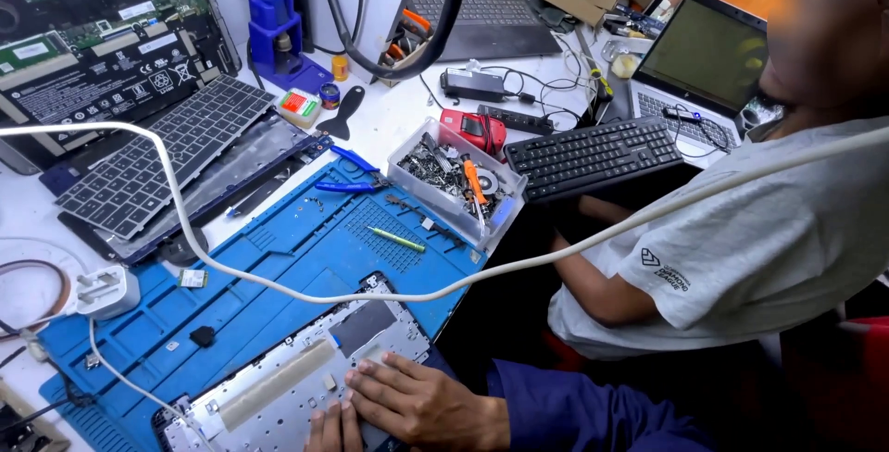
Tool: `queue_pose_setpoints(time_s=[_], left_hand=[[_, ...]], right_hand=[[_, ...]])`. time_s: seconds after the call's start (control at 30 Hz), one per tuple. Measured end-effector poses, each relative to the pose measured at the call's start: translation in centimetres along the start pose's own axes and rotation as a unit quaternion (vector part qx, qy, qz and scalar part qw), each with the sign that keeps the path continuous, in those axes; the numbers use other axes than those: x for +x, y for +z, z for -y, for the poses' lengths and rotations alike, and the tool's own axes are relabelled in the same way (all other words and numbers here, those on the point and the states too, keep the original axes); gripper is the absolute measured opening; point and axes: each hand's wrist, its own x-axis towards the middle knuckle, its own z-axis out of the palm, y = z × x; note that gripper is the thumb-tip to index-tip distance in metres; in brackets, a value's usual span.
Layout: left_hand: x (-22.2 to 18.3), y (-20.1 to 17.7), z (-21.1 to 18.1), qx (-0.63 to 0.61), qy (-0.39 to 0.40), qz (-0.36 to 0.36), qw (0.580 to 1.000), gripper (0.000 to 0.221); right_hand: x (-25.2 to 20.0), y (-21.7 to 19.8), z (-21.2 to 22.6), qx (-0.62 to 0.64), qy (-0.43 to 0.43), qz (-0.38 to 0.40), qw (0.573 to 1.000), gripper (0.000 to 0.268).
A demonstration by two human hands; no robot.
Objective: Soldering components and assembling parts of a laptop on a repair workbench.
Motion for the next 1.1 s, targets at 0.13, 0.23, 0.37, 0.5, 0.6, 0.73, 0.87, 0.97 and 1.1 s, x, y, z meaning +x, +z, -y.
queue_pose_setpoints(time_s=[0.13, 0.23, 0.37, 0.5, 0.6, 0.73, 0.87, 0.97, 1.1], left_hand=[[6.0, -6.3, -1.1, 0.012, -0.051, 0.108, 0.993, 0.036], [7.7, -8.9, -1.2, 0.0, -0.044, 0.14, 0.989, 0.054], [8.3, -9.6, -0.4, 0.026, 0.044, 0.153, 0.987, 0.039], [9.3, -11.9, -0.9, -0.03, 0.027, 0.148, 0.988, 0.055], [7.9, -11.3, -0.8, -0.045, -0.023, 0.172, 0.984, 0.086], [6.3, -10.5, -1.5, -0.094, -0.016, 0.12, 0.988, 0.083], [10.0, -14.6, -2.2, -0.173, 0.065, 0.117, 0.976, 0.094], [9.9, -14.3, -0.5, -0.277, 0.125, 0.178, 0.936, 0.083], [16.1, -17.9, -1.7, -0.447, -0.035, 0.182, 0.875, 0.081]], right_hand=[[-0.6, -0.6, -0.3, 0.079, 0.005, 0.083, 0.993, 0.056], [-1.6, -2.3, -1.6, 0.161, -0.005, 0.17, 0.972, 0.07], [-2.6, -7.3, -4.6, 0.32, 0.038, 0.073, 0.944, 0.078], [-3.6, -9.2, -8.0, 0.392, 0.177, -0.118, 0.895, 0.057], [-4.1, -6.5, -10.3, 0.569, 0.18, -0.235, 0.767, 0.049], [-3.8, -4.2, -10.4, 0.73, 0.186, -0.176, 0.634, 0.079], [-3.0, -4.8, -9.7, 0.749, 0.095, -0.144, 0.64, 0.074], [-2.4, -6.3, -9.9, 0.731, 0.014, -0.118, 0.672, 0.054], [-1.6, -7.7, -10.6, 0.704, -0.082, -0.092, 0.699, 0.035]])
